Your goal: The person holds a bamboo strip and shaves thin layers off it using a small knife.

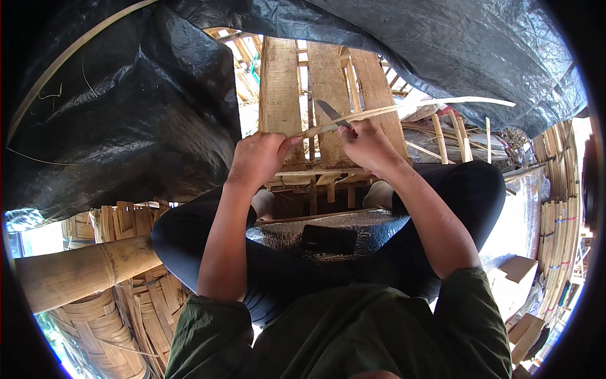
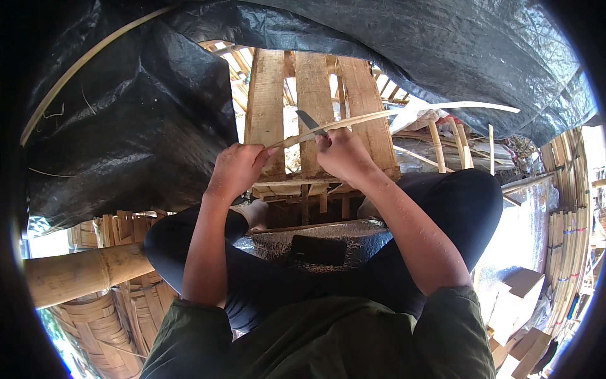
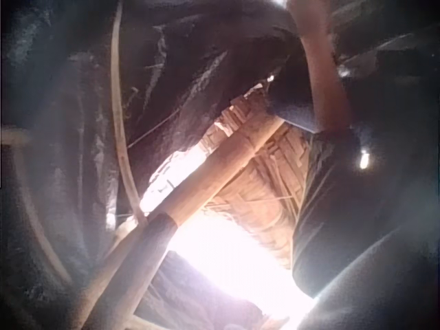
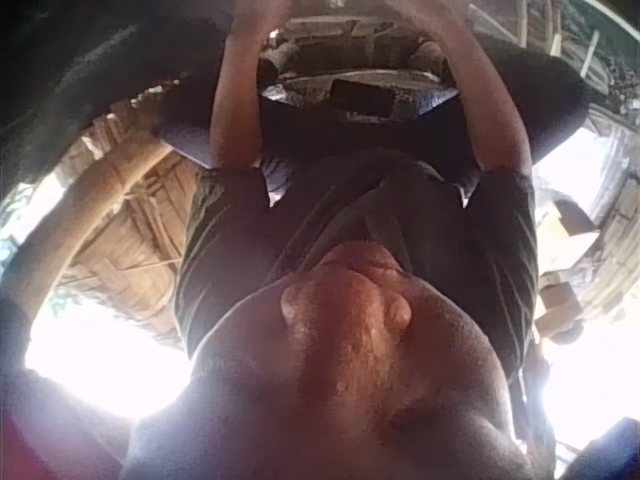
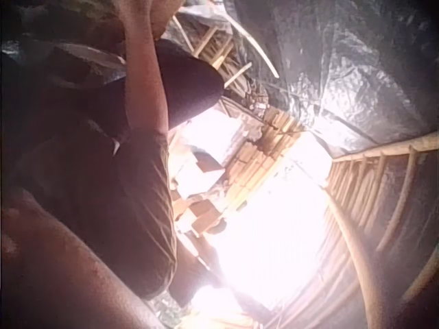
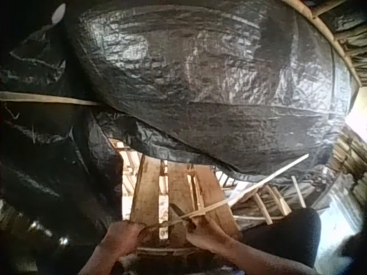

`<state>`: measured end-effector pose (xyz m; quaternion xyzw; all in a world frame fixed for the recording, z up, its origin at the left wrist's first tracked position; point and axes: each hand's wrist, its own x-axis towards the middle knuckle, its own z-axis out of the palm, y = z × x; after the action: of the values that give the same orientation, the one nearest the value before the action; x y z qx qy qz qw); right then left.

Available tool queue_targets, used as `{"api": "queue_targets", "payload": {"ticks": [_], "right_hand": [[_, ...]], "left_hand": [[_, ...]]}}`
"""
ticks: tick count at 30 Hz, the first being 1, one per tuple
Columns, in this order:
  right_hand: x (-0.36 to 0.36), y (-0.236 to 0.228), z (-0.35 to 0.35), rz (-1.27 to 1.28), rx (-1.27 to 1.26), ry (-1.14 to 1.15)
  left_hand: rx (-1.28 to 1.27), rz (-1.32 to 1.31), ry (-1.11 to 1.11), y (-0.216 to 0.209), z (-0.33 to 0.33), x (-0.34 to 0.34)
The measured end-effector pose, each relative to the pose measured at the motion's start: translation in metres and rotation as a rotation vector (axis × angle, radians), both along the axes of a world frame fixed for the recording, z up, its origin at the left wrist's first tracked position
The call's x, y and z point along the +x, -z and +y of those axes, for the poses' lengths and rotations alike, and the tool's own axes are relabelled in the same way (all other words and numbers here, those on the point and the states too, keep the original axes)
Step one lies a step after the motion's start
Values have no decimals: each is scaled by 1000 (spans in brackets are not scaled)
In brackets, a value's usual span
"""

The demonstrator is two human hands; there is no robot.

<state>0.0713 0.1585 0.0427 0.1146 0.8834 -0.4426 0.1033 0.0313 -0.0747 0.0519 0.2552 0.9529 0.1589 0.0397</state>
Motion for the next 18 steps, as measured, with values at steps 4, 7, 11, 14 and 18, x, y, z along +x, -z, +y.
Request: {"api": "queue_targets", "payload": {"ticks": [4,7,11,14,18], "right_hand": [[2,8,0,233,174,-8],[4,8,1,220,252,-25],[5,10,-1,277,326,-62],[7,15,-2,290,352,-35],[4,1,-7,17,51,43]], "left_hand": [[9,-64,-1,4,0,-1],[98,-23,16,9,1,1],[108,-46,21,13,0,0],[67,-97,-6,10,1,1],[68,72,-14,12,-3,0]]}}
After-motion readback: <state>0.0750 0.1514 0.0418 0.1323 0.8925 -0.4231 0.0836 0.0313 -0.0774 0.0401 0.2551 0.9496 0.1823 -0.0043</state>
